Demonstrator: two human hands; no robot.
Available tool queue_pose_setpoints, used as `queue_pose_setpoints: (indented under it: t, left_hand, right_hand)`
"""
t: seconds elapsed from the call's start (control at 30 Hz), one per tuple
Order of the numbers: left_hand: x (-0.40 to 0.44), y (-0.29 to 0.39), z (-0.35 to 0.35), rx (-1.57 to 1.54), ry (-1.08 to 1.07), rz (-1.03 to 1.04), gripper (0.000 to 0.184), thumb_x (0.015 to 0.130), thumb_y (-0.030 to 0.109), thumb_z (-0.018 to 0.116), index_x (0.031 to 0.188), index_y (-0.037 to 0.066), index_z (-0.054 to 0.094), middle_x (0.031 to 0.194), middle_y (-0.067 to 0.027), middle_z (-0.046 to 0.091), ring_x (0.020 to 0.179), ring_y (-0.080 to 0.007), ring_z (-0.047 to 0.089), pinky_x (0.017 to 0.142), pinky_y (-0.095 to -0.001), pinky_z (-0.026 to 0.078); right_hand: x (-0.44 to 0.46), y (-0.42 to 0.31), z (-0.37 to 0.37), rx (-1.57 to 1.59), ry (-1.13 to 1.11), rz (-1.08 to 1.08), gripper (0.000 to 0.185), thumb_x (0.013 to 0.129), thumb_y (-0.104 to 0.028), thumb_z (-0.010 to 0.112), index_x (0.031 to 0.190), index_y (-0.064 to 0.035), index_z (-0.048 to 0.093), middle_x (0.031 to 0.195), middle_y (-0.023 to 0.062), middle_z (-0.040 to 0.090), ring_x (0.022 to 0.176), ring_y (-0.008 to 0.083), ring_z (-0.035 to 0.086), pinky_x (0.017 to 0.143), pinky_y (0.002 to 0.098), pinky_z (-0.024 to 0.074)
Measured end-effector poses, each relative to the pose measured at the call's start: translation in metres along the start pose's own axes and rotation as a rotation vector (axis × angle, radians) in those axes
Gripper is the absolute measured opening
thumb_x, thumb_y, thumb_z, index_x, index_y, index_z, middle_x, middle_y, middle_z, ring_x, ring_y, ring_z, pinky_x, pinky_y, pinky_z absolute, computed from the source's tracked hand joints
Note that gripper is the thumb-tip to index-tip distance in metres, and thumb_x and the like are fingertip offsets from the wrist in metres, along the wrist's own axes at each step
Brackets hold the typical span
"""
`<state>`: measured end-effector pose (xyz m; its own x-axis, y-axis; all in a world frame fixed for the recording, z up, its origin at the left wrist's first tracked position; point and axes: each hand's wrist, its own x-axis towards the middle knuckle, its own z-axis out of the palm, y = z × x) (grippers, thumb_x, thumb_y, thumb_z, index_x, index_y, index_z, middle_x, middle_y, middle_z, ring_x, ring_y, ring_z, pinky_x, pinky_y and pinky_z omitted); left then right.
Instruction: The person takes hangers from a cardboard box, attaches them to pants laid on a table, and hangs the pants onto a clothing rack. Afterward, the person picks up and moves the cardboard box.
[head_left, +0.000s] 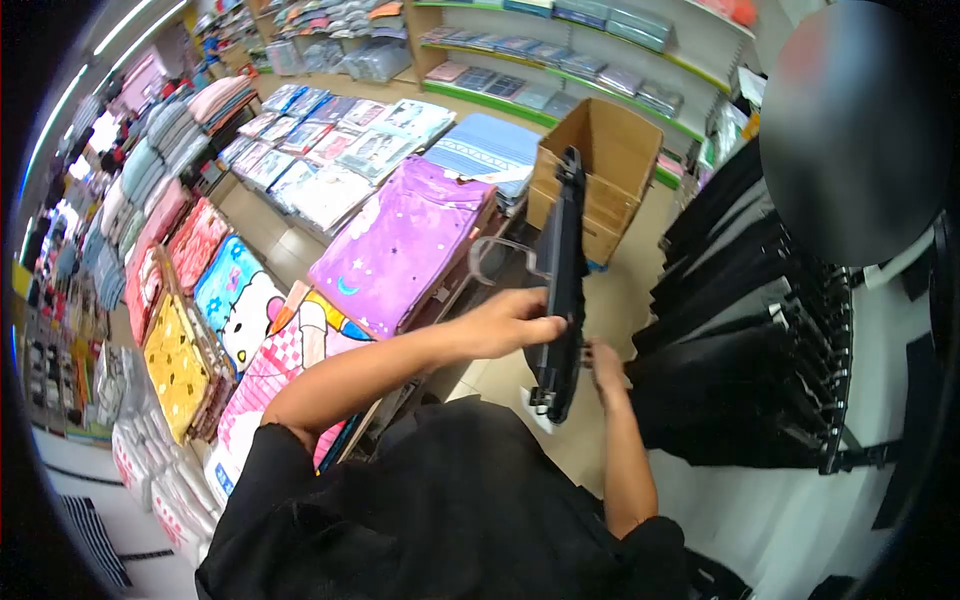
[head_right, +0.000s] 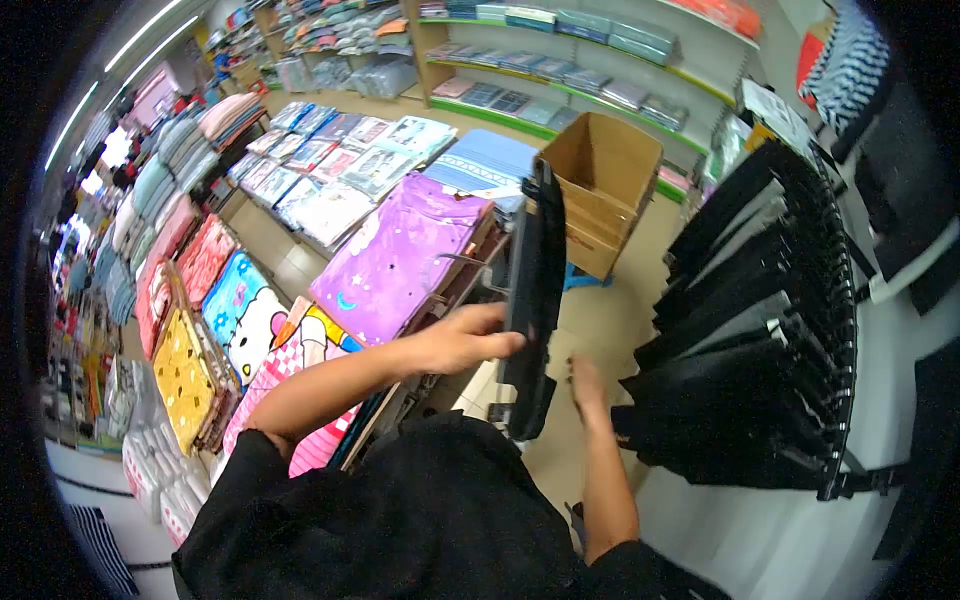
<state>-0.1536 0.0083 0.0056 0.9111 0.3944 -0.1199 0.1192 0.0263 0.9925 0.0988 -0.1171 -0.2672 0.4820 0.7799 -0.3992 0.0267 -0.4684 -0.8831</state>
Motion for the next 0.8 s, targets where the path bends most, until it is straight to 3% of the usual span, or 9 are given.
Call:
queue_pose_setpoints:
  t: [0.03,0.1,0.17,0.2,0.33,0.43,0.5,0.57,0.8]
  left_hand:
    - [0.002,0.000,0.001,0.040,0.003,-0.011,0.041,0.099,0.035,0.062,0.120,-0.001,0.061,0.106,-0.0067,0.065,0.101,-0.0139,0.058,0.089,-0.0330,0.048]
    - [0.007,-0.001,0.005,0.336,0.073,0.004,0.042,0.096,0.035,0.060,0.115,-0.003,0.060,0.102,-0.0147,0.068,0.094,-0.0243,0.065,0.084,-0.0379,0.050]
    - [0.014,-0.009,0.014,0.254,0.086,0.075,0.048,0.094,0.040,0.059,0.116,-0.003,0.059,0.104,-0.0202,0.067,0.096,-0.0313,0.065,0.087,-0.0409,0.050]
    - [0.020,-0.019,0.017,0.210,0.106,0.130,0.043,0.096,0.035,0.060,0.118,-0.003,0.059,0.104,-0.0162,0.067,0.095,-0.0248,0.064,0.084,-0.0375,0.050]
    - [0.034,-0.016,0.026,-0.112,0.119,0.068,0.031,0.101,0.030,0.059,0.120,0.006,0.059,0.095,0.0012,0.059,0.079,-0.0069,0.052,0.067,-0.0245,0.044]
    - [0.045,-0.017,0.026,-0.120,0.152,0.048,0.031,0.101,0.032,0.060,0.117,0.006,0.060,0.089,0.0016,0.058,0.077,-0.0065,0.050,0.065,-0.0244,0.042]
    - [0.051,-0.023,0.031,-0.098,0.175,0.062,0.034,0.101,0.035,0.061,0.116,0.005,0.060,0.087,0.0016,0.058,0.076,-0.0067,0.050,0.065,-0.0243,0.042]
    - [0.055,-0.023,0.036,-0.076,0.173,0.063,0.037,0.100,0.038,0.061,0.114,0.004,0.060,0.087,0.0013,0.058,0.075,-0.0069,0.050,0.064,-0.0244,0.043]
    - [0.056,-0.009,0.046,0.014,0.085,-0.021,0.046,0.097,0.047,0.065,0.107,0.001,0.064,0.083,-0.0065,0.066,0.078,-0.0129,0.062,0.069,-0.0299,0.048]
  right_hand:
    - [0.000,-0.018,-0.010,-0.039,0.067,-0.151,0.047,0.102,-0.044,0.049,0.124,-0.0049,0.063,0.108,0.0094,0.069,0.092,0.0190,0.066,0.085,0.0333,0.0496]
    - [-0.069,-0.137,-0.021,0.143,-0.025,-0.274,0.045,0.102,-0.039,0.049,0.126,-0.0035,0.061,0.117,0.0105,0.067,0.108,0.0192,0.063,0.095,0.0325,0.0449]
    - [-0.114,-0.194,-0.027,0.221,-0.177,-0.425,0.054,0.101,-0.043,0.050,0.133,0.0004,0.058,0.128,0.0122,0.064,0.122,0.0244,0.057,0.104,0.0385,0.0391]
    - [-0.127,-0.205,-0.034,0.255,-0.298,-0.441,0.066,0.100,-0.050,0.052,0.141,0.0017,0.049,0.138,0.0149,0.057,0.131,0.0254,0.051,0.111,0.0391,0.0330]
    - [-0.165,-0.207,-0.038,0.201,-0.322,-0.608,0.101,0.087,-0.071,0.060,0.151,0.0030,0.034,0.152,0.0178,0.042,0.143,0.0295,0.038,0.119,0.0429,0.0241]
    - [-0.180,-0.193,-0.033,-0.051,-0.105,-0.856,0.087,0.081,-0.056,0.076,0.142,-0.0001,0.048,0.149,0.0216,0.047,0.138,0.0343,0.045,0.115,0.0453,0.0325]
    - [-0.193,-0.195,-0.023,-0.298,0.124,-0.959,0.067,0.073,-0.020,0.087,0.129,-0.0008,0.058,0.138,0.0207,0.057,0.128,0.0362,0.055,0.107,0.0460,0.0435]
    - [-0.183,-0.178,-0.005,-0.348,0.397,-0.982,0.055,0.072,-0.005,0.085,0.121,-0.0013,0.061,0.127,0.0192,0.064,0.121,0.0353,0.061,0.102,0.0451,0.0480]
    - [-0.171,-0.161,0.004,-0.165,0.690,-0.965,0.030,0.082,-0.003,0.078,0.109,0.0003,0.065,0.107,0.0187,0.072,0.098,0.0316,0.071,0.090,0.0384,0.0550]
